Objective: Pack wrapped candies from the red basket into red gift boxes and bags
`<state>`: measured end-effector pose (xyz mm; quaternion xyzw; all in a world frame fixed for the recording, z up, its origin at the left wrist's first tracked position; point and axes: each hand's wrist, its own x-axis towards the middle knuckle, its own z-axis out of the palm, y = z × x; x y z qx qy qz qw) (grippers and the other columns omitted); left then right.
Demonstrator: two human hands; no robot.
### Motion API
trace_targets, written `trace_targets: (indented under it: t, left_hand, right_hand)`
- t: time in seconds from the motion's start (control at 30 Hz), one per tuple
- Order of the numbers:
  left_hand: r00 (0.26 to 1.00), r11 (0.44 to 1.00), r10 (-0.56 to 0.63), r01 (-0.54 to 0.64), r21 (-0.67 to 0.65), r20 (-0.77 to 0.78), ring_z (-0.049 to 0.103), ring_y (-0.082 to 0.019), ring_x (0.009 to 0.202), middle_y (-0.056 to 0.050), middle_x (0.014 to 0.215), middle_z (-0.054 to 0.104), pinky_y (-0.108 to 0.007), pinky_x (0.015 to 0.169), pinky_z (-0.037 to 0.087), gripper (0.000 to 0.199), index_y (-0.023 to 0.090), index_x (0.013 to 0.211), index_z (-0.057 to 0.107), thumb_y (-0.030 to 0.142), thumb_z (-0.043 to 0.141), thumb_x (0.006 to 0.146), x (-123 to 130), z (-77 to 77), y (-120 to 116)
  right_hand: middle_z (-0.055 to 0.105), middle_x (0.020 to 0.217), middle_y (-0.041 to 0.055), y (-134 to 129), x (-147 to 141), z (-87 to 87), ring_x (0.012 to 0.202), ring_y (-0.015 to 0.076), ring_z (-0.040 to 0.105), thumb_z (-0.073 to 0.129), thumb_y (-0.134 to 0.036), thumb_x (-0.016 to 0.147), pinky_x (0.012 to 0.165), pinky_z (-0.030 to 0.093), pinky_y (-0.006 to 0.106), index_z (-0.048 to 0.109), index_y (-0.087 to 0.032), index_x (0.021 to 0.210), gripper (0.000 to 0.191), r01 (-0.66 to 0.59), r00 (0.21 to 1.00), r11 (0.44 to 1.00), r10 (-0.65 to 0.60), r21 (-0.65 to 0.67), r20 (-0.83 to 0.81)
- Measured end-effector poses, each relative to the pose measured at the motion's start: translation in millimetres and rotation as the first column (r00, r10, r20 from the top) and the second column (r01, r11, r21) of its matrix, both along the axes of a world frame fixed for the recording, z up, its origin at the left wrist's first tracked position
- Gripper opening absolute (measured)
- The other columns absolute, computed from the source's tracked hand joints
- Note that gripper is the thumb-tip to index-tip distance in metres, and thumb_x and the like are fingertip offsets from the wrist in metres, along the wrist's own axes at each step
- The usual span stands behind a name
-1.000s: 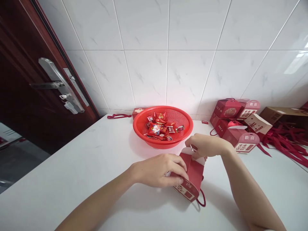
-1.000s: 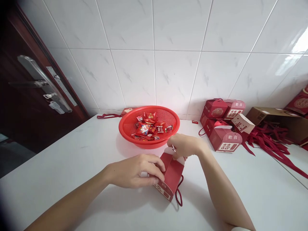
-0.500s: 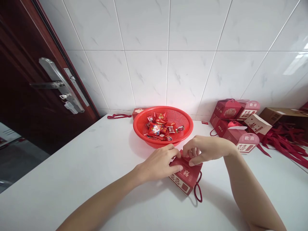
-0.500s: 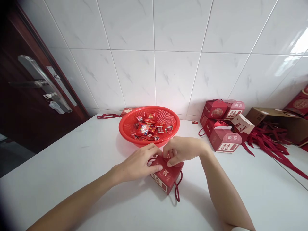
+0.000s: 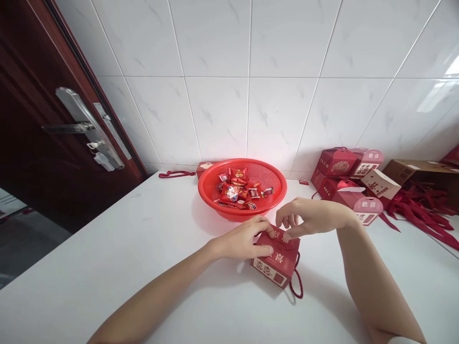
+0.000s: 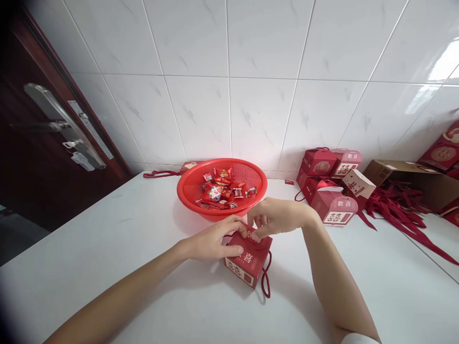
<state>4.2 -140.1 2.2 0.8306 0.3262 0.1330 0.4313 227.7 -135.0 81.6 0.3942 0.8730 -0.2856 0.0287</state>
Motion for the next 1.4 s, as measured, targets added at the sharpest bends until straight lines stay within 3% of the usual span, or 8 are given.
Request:
trace_targets:
  t: [0.1, 0.37, 0.57, 0.7, 0.97, 1.13, 1.27, 1.4]
  left_hand:
    - [0.994, 0.998, 0.056, -0.056, 0.004, -0.099, 0.059, -0.021, 0.097, -0.006, 0.123, 0.054, -0.031, 0.080, 0.049, 0.032, 0.022, 0.105, 0.063, 0.038, 0.070, 0.079, -2.9, 4.9, -3.1]
    - [0.941, 0.983, 0.173, -0.146, 0.111, -0.291, 0.058, -0.019, 0.079, -0.004, 0.104, 0.055, -0.029, 0.066, 0.043, 0.028, 0.022, 0.095, 0.061, 0.047, 0.063, 0.083, -12.6, 27.0, -16.8]
    - [0.903, 0.972, 0.227, -0.186, 0.143, -0.364, 0.057, -0.019, 0.075, -0.004, 0.099, 0.053, -0.029, 0.062, 0.042, 0.029, 0.022, 0.088, 0.056, 0.051, 0.058, 0.085, -13.4, 30.8, -21.6]
    - [0.907, 0.968, 0.244, -0.205, 0.147, -0.344, 0.058, -0.019, 0.075, -0.004, 0.097, 0.053, -0.028, 0.061, 0.042, 0.029, 0.021, 0.086, 0.054, 0.050, 0.058, 0.085, -12.5, 30.2, -23.4]
    - [0.917, 0.965, 0.255, -0.218, 0.149, -0.307, 0.061, -0.020, 0.076, -0.004, 0.098, 0.055, -0.028, 0.060, 0.043, 0.027, 0.021, 0.085, 0.057, 0.048, 0.060, 0.084, -12.8, 28.2, -23.8]
    - [0.926, 0.961, 0.249, -0.201, 0.188, -0.283, 0.062, -0.020, 0.078, -0.004, 0.101, 0.055, -0.028, 0.064, 0.045, 0.027, 0.021, 0.088, 0.062, 0.048, 0.062, 0.084, -13.5, 24.2, -21.8]
    - [0.927, 0.953, 0.261, -0.203, 0.227, -0.270, 0.062, -0.021, 0.081, -0.005, 0.100, 0.057, -0.031, 0.069, 0.046, 0.027, 0.021, 0.087, 0.067, 0.048, 0.065, 0.083, -12.8, 23.6, -18.9]
    - [0.965, 0.961, 0.251, -0.239, 0.137, -0.077, 0.061, -0.017, 0.074, -0.006, 0.104, 0.063, -0.030, 0.066, 0.048, 0.027, 0.021, 0.093, 0.073, 0.045, 0.069, 0.080, -16.4, 31.9, -11.2]
  right_hand:
    - [0.072, 0.086, 0.0060, 3.1, 3.7, 0.7, 0.078, 0.0172, 0.066, 0.065, -0.027, 0.083, 0.065, 0.049, 0.025, 0.068, -0.015, 0.091, 0.015, 0.052, 0.998, 0.999, -0.051, -0.008, 0.026]
    - [0.072, 0.077, 0.0032, 13.6, 3.0, -10.4, 0.072, 0.0151, 0.064, 0.059, -0.022, 0.083, 0.064, 0.046, 0.024, 0.069, -0.015, 0.073, 0.016, -0.020, 0.998, 0.997, 0.024, -0.071, 0.058]
    - [0.077, 0.089, 0.0068, 27.2, 9.4, -31.2, 0.080, 0.0168, 0.067, 0.061, -0.028, 0.083, 0.078, 0.050, 0.027, 0.078, -0.014, 0.086, 0.022, -0.092, 0.996, 0.979, 0.094, -0.181, 0.002]
    - [0.078, 0.098, 0.0088, 32.9, 21.6, -57.6, 0.088, 0.0184, 0.069, 0.066, -0.035, 0.081, 0.086, 0.051, 0.029, 0.079, -0.012, 0.096, 0.030, -0.137, 0.989, 0.914, 0.103, -0.382, -0.108]
    - [0.077, 0.087, 0.0072, 25.2, 28.4, -99.8, 0.084, 0.0198, 0.067, 0.084, -0.050, 0.067, 0.085, 0.052, 0.032, 0.078, -0.012, 0.086, 0.043, -0.189, 0.913, 0.820, -0.057, -0.541, -0.405]
    - [0.067, 0.061, 0.0002, 19.2, 29.7, -116.6, 0.059, 0.0116, 0.059, 0.092, -0.040, 0.056, 0.064, 0.049, 0.026, 0.067, -0.012, 0.067, 0.039, -0.206, 0.757, 0.761, -0.274, -0.615, -0.593]
    - [0.064, 0.056, -0.0023, 10.2, 31.6, -105.9, 0.057, 0.0127, 0.063, 0.093, -0.029, 0.055, 0.057, 0.048, 0.024, 0.059, -0.015, 0.066, 0.039, -0.181, 0.614, 0.728, -0.441, -0.661, -0.654]
    - [0.070, 0.069, 0.0005, -3.8, 30.0, -67.3, 0.068, 0.0135, 0.068, 0.088, -0.028, 0.067, 0.071, 0.052, 0.027, 0.063, -0.015, 0.080, 0.031, -0.053, 0.488, 0.795, -0.507, -0.604, -0.710]
